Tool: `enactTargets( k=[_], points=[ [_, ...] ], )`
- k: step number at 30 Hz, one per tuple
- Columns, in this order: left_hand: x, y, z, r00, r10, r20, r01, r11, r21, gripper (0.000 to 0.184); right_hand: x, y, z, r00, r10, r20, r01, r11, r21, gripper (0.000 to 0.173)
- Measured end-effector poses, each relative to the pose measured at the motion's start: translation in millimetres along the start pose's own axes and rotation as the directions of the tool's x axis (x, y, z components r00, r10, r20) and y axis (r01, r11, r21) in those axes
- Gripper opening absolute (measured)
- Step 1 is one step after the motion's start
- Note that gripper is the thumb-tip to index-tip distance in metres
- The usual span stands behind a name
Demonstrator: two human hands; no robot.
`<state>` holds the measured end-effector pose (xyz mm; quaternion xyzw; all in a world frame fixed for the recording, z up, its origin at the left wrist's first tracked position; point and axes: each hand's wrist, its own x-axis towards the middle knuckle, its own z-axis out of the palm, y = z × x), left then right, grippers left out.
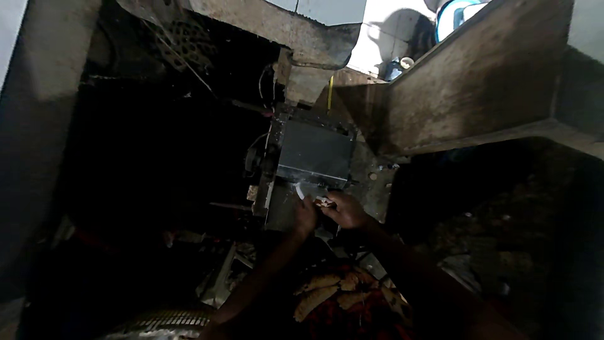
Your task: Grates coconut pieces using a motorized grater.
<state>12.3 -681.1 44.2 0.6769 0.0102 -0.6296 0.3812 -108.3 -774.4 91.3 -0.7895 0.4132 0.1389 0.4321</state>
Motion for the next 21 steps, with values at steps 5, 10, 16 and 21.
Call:
enactTargets(
  k=[5,10,16,21],
  points=[
    [2.1,6.5,-7.3,0.999,-0.024,0.042,0.025,1.0,-0.014,0.057,0.9,-13.6,3.4,0.998,0.064,-0.025,-0.065,0.996,-0.053,0.036],
    [-18.2,16.9,-14.1,1.0,0.007,-0.028,-0.012,0.986,-0.168,0.065,-0.6,-37.4,11.6,0.987,0.158,0.022,-0.155,0.98,-0.121,0.027],
    [-51.0,-2.0,-42.5,0.963,0.266,0.044,-0.267,0.964,0.012,0.048,-3.0,-45.6,48.0,0.989,0.151,0.0,-0.15,0.979,-0.138,0.031],
    [-43.5,-1.2,-49.0,0.962,0.268,0.055,-0.272,0.958,0.087,0.038,-0.5,-44.5,57.0,0.992,0.119,-0.041,-0.124,0.981,-0.152,0.034]
  ],
)
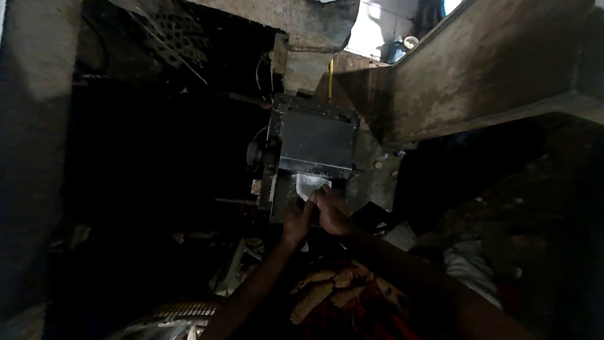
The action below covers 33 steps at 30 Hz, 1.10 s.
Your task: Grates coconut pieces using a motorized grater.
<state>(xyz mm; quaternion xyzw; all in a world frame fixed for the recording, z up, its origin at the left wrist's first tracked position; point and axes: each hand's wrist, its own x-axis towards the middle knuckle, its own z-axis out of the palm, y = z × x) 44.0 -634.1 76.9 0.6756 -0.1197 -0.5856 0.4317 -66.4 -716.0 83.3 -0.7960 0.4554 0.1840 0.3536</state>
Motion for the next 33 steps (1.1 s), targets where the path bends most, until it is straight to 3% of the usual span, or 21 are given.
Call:
enactTargets(
  k=[5,14,24,27,33],
  points=[
    [5.2,5.5,-16.6,0.986,-0.042,0.16,0.03,0.997,0.075,0.041,6.7,0.3,1.0,0.998,0.042,0.037,-0.041,0.999,-0.021,0.033],
    [9.0,4.1,3.5,0.999,-0.008,0.04,0.0,0.981,0.193,0.049,14.7,25.6,16.2,0.999,0.0,-0.054,0.004,0.998,0.065,0.029],
    [16.0,6.5,-4.8,0.997,-0.01,0.074,0.004,0.997,0.079,0.043,19.3,9.7,1.1,1.0,0.014,-0.004,-0.014,1.0,0.003,0.035],
    [19.2,3.1,-2.5,0.999,-0.008,0.052,0.003,0.994,0.108,0.047,23.0,17.1,6.1,1.0,-0.017,-0.022,0.018,0.999,0.029,0.033],
    [20.7,0.4,12.2,1.0,0.009,0.01,-0.009,1.0,-0.009,0.05,26.5,32.1,10.4,0.986,-0.112,-0.121,0.118,0.992,0.048,0.028]
  ],
)
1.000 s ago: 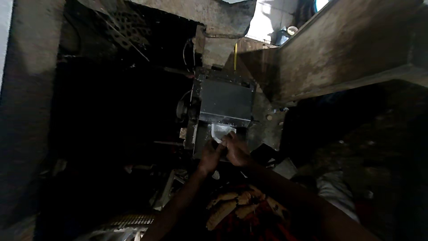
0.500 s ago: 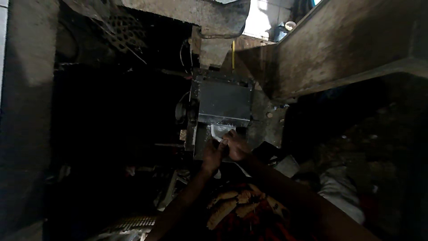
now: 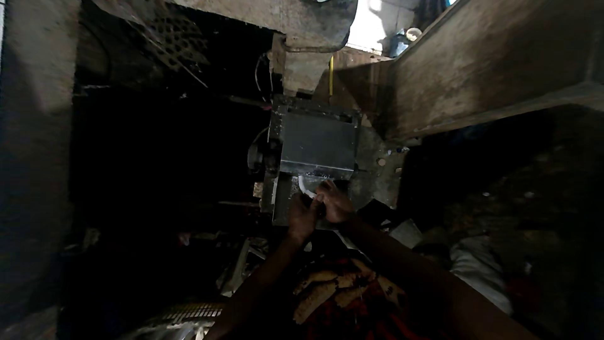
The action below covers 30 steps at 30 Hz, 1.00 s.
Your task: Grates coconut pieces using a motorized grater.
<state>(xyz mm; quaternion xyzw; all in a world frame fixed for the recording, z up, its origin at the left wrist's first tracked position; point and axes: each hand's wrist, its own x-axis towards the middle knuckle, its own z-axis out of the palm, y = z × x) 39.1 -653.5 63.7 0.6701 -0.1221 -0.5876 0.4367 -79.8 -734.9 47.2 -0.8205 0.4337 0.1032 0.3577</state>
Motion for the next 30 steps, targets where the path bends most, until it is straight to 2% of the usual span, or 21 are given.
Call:
enactTargets(
  k=[5,9,13,16,21,24,27,30],
  points=[
    [3.6,-10.1,9.2,0.998,0.029,-0.061,-0.027,0.999,0.037,0.051,1.5,-4.1,-14.3,0.996,0.037,0.083,-0.036,0.999,-0.014,0.027],
    [5.2,-12.0,12.6,0.995,0.071,-0.064,-0.068,0.997,0.04,0.05,-8.5,-4.4,-29.0,0.992,0.085,0.097,-0.086,0.996,0.005,0.042],
    [5.1,-9.0,12.2,0.997,0.055,-0.051,-0.051,0.995,0.085,0.049,-18.8,7.1,-38.8,0.993,0.027,0.114,-0.035,0.997,0.07,0.035],
    [6.5,-6.1,13.6,0.997,0.051,-0.055,-0.043,0.99,0.138,0.049,-16.5,19.8,-36.1,0.998,-0.026,0.057,0.021,0.997,0.077,0.032],
    [1.7,-10.7,10.8,0.994,0.069,-0.079,-0.051,0.976,0.213,0.053,-18.4,22.4,-33.9,0.996,-0.044,0.076,0.035,0.993,0.115,0.036],
    [0.8,-6.0,14.5,0.992,0.065,-0.106,-0.049,0.988,0.144,0.046,-18.4,16.7,-42.8,0.998,-0.061,0.013,0.058,0.99,0.128,0.033],
    [0.7,-6.1,12.1,0.99,0.064,-0.128,-0.049,0.992,0.116,0.037,-14.3,10.2,-46.6,0.996,-0.079,0.049,0.074,0.993,0.091,0.032],
    [-1.5,-1.6,14.1,0.992,-0.009,-0.125,0.025,0.992,0.127,0.035,-13.6,10.2,-43.6,0.996,-0.082,0.039,0.078,0.992,0.096,0.029]
  ],
)
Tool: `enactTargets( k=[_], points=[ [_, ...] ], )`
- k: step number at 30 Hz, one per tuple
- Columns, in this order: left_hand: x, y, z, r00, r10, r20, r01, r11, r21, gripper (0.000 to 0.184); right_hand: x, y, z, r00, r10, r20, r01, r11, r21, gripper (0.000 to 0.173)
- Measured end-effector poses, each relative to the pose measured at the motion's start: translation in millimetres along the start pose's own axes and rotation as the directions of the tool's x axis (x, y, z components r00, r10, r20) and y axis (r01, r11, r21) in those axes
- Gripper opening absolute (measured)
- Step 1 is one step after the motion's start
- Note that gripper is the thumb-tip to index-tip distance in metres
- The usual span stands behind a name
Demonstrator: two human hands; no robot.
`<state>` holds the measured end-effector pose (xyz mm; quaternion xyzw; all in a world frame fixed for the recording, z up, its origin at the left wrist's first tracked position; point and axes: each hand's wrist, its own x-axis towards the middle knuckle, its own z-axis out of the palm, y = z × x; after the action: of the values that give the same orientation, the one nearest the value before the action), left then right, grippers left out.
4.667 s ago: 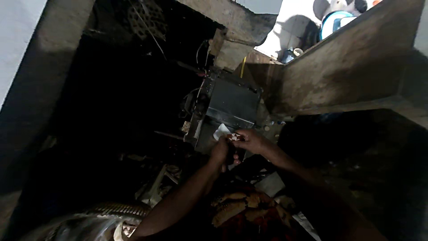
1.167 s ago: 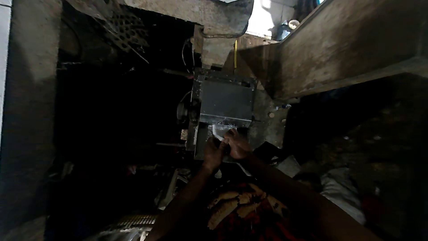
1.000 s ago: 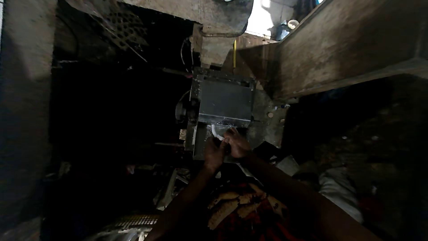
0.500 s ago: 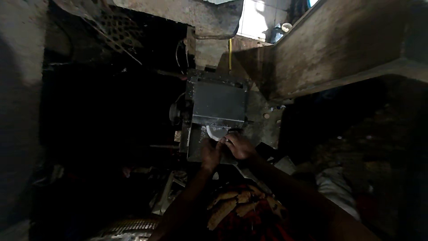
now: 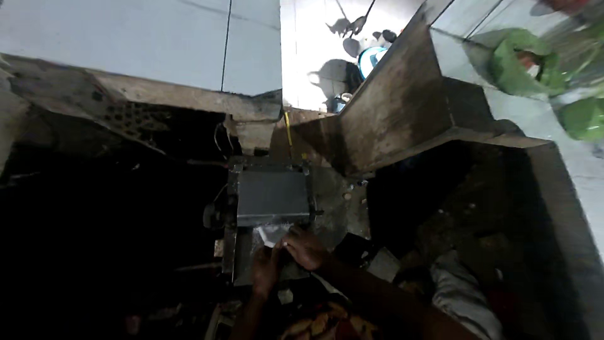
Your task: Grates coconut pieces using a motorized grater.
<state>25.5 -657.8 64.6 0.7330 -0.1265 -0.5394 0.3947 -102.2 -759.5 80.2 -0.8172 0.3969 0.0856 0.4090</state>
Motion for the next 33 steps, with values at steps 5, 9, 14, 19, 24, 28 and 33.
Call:
enactTargets(
  k=[5,9,14,19,24,28,33],
  points=[
    [2.9,0.0,3.4,1.0,-0.02,-0.007,0.019,0.997,-0.071,0.029,7.4,-2.6,4.9,0.998,0.052,0.035,-0.05,0.998,-0.04,0.031],
    [9.0,-3.0,4.1,0.998,-0.048,-0.045,0.048,0.999,0.016,0.029,13.5,-4.3,5.8,0.995,0.047,0.091,-0.04,0.997,-0.072,0.028],
    [13.4,5.0,-3.4,0.988,-0.146,-0.043,0.152,0.965,0.215,0.035,15.1,-9.2,12.7,0.997,0.047,0.061,-0.041,0.995,-0.087,0.024],
    [19.4,9.1,-6.2,0.964,-0.265,-0.006,0.264,0.96,0.097,0.038,17.8,-11.0,15.7,0.996,0.073,0.06,-0.068,0.995,-0.071,0.023],
    [23.7,14.3,-9.9,0.963,-0.267,0.025,0.257,0.945,0.203,0.038,17.8,-8.6,13.3,0.988,0.134,0.076,-0.137,0.99,0.024,0.027],
    [28.4,11.1,-5.9,0.964,-0.265,0.034,0.257,0.956,0.144,0.036,18.6,-11.1,15.9,0.976,0.214,-0.024,-0.214,0.977,0.017,0.021],
    [30.6,11.7,-14.9,0.957,-0.254,0.141,0.262,0.964,-0.039,0.04,21.5,-17.4,15.4,0.954,0.297,-0.042,-0.297,0.955,0.02,0.023]
  ],
)
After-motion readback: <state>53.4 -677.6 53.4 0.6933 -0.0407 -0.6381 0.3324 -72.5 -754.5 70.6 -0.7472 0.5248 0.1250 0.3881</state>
